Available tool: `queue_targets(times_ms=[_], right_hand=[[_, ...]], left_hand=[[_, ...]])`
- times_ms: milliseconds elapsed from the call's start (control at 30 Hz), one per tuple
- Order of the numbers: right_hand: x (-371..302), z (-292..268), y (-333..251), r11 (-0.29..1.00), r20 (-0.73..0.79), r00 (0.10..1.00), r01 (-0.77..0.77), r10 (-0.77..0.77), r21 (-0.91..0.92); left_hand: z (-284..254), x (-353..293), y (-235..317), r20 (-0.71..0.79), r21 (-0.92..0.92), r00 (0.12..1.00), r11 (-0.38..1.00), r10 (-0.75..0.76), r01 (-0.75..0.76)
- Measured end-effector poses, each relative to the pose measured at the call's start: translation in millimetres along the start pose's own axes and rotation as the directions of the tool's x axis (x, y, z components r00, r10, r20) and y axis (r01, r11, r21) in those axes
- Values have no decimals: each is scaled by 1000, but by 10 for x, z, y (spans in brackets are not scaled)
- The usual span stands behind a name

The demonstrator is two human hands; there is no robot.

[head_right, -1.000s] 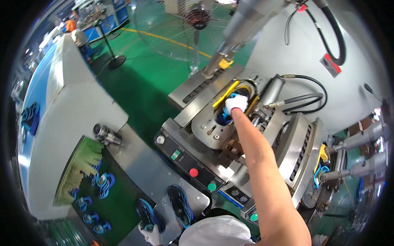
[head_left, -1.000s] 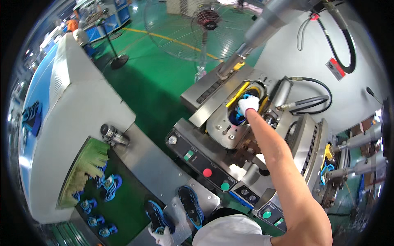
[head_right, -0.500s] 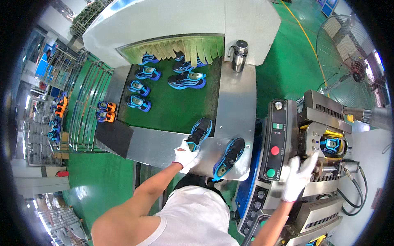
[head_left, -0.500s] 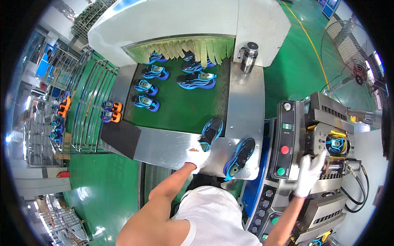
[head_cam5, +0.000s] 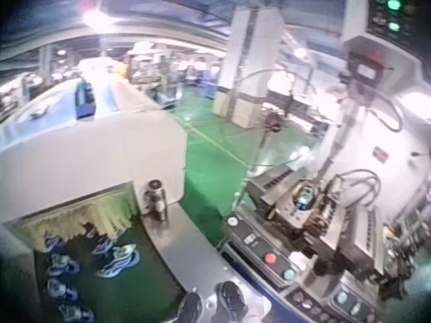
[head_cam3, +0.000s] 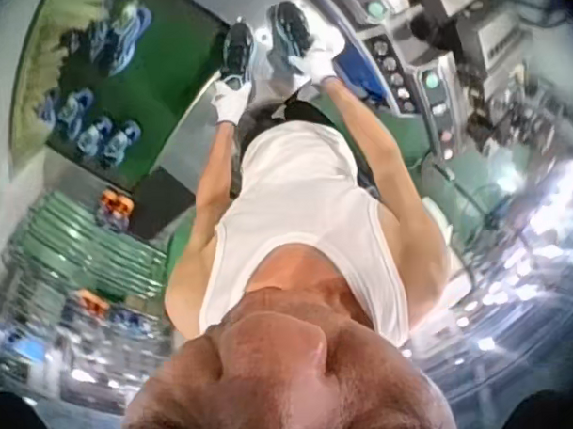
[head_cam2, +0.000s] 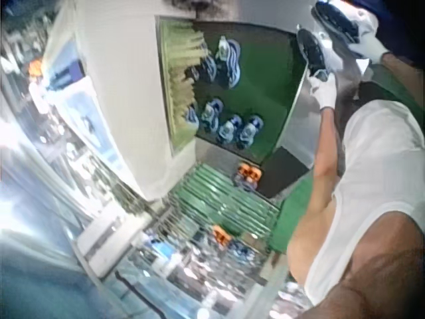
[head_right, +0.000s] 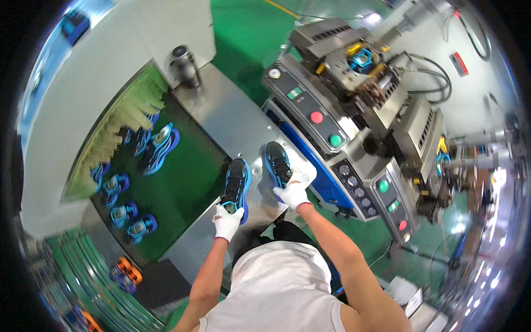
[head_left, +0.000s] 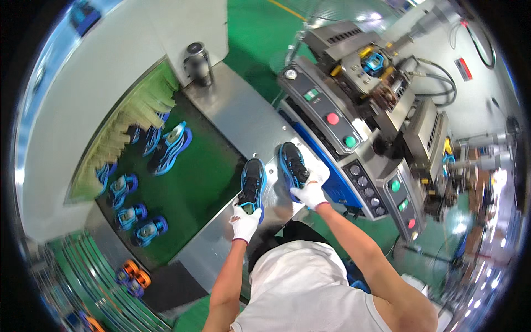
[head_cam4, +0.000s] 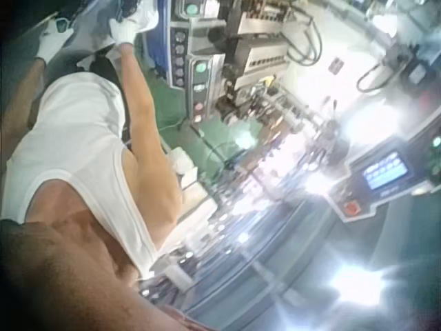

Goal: The person picks up shoes from a conveyor belt, places them into a lasting machine to press the soles and uppers together, and then places the finished shoes onto another conveyor belt.

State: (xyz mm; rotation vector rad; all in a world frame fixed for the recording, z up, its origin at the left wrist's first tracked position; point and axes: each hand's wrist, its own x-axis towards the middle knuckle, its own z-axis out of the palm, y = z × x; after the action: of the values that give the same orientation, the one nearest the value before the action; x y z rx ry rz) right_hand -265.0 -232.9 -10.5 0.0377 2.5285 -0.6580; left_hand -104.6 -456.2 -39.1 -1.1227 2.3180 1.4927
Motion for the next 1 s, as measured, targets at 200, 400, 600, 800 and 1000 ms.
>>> queue_targets(times_ms=[200,400,600,800,1000], right_hand=[[-114,246,-138,930,-186,957,-154,225,334],[-1644,-348,-13,482,-67,929,-126,365,867],[-3106,-219,667,320,-209,621,-72,756,945],[-4658,-92,1245,198,-198,-13,121,980,973],[-6242,-151,1480,145,-32,-578,149,815,978]], left_hand=[[-364,394,-78,54,-223,998,974,45,-32],[-223,-64,696,306,23,917,961,255,-275],[347,-1057,1270,707,52,600,818,375,-573],[1228,-2418,1916,969,-4,143,589,203,-808],[2163,-4508,2332,960,-278,-274,367,65,-888]])
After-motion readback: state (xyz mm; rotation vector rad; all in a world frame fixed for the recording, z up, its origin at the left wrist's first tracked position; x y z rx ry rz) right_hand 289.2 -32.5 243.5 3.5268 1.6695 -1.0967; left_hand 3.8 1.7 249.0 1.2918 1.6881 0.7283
